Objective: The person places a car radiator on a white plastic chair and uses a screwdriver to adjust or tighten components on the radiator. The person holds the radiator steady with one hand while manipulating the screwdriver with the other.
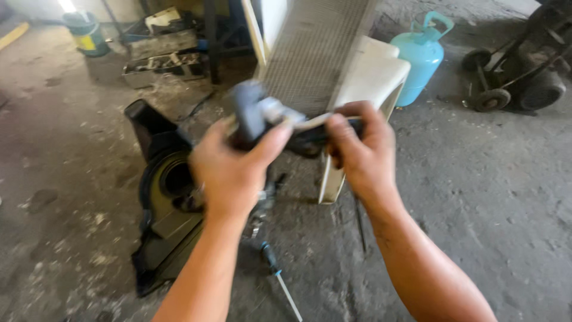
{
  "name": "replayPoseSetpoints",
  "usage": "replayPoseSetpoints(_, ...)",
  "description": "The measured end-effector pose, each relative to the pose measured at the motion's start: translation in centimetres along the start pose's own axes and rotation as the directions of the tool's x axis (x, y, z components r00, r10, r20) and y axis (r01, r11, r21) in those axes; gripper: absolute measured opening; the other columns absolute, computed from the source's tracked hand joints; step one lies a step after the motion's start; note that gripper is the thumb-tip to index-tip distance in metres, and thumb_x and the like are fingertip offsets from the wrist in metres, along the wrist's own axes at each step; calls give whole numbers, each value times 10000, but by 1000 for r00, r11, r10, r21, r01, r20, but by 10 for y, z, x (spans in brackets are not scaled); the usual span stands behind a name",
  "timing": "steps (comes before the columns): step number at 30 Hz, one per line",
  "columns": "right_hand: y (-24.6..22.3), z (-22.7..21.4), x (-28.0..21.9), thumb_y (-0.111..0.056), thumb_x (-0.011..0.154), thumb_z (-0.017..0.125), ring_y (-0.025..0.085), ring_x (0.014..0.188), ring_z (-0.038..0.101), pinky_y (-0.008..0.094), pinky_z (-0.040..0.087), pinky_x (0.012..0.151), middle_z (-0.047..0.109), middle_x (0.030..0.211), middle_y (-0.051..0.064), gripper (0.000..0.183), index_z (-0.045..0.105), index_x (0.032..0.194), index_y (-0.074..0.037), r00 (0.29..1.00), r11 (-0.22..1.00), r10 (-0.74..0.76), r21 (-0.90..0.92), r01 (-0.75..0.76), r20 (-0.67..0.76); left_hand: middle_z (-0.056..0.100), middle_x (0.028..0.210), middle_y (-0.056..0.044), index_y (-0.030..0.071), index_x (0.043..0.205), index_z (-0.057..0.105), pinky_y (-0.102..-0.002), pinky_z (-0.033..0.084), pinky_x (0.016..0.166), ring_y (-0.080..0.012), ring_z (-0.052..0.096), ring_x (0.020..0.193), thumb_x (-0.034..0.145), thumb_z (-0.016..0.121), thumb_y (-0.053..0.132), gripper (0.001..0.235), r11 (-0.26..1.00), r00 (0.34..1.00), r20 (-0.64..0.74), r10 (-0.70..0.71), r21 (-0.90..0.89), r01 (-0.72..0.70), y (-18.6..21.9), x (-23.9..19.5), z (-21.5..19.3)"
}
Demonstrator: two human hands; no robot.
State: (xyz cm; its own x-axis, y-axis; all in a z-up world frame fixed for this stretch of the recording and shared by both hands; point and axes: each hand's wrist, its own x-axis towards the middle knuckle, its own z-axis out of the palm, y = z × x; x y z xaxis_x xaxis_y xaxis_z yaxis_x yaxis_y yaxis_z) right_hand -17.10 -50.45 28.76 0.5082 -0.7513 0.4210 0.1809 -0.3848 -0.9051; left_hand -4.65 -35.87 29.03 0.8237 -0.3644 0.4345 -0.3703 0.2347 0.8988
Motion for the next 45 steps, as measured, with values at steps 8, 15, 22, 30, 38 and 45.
replayPoseSetpoints(8, 48, -132, 92, -196, 1003, 655, 95, 550, 537, 264, 421, 473, 611, 705, 26, 183, 623, 1047, -22, 950, 988, 157, 52, -149, -269, 696, 669, -142, -34, 767, 704, -383, 504, 594, -223, 659, 596, 667, 901, 534, 610, 940, 987, 113, -114, 335, 71, -10, 108, 229)
replayPoseSetpoints(15, 82, -178, 112, -154, 930, 686, 135, 555, 572, 291, 457, 473, 682, 759, 88, 243, 636, 1127, -20, 856, 890, 451, 193, -412, -251, 666, 663, -139, -71, 747, 691, -402, 472, 485, -233, 601, 538, 740, 877, 504, 605, 915, 896, 189, -402, 99, 390, -46, 153, 283)
replayPoseSetpoints(22, 113, -157, 167, -135, 945, 628, 140, 553, 577, 289, 470, 471, 688, 812, 98, 294, 583, 1205, -6, 805, 838, 497, 421, -347, -323, 705, 763, -130, 12, 849, 773, -411, 494, 735, -284, 676, 751, 1058, 407, 620, 740, 831, 814, 389, -431, 522, 190, -94, 202, 247)
replayPoseSetpoints(30, 121, -128, 211, -161, 967, 621, 113, 470, 478, 275, 368, 401, 635, 745, 93, 262, 553, 1168, -9, 764, 837, 507, 440, -325, -399, 646, 933, -184, 28, 1046, 640, -452, 477, 849, -367, 594, 903, 1126, 398, 471, 511, 961, 701, 671, 243, -67, -269, -237, 234, 284)
replayPoseSetpoints(38, 111, -115, 221, -151, 949, 627, 98, 425, 431, 272, 312, 364, 620, 711, 100, 245, 561, 1131, -2, 691, 818, 562, 429, -383, -454, 644, 1100, -150, 56, 1111, 694, -468, 505, 902, -375, 629, 1053, 791, 825, 282, 413, 952, 626, 729, 277, -118, -284, -191, 229, 276)
replayPoseSetpoints(45, 94, -109, 217, -153, 931, 637, 94, 423, 437, 264, 314, 363, 625, 711, 90, 264, 563, 1151, -28, 624, 806, 592, 393, -443, -511, 681, 1097, -104, 91, 1117, 734, -464, 495, 943, -349, 604, 1108, 818, 818, 295, 371, 958, 608, 758, 237, -80, -274, -166, 229, 274)
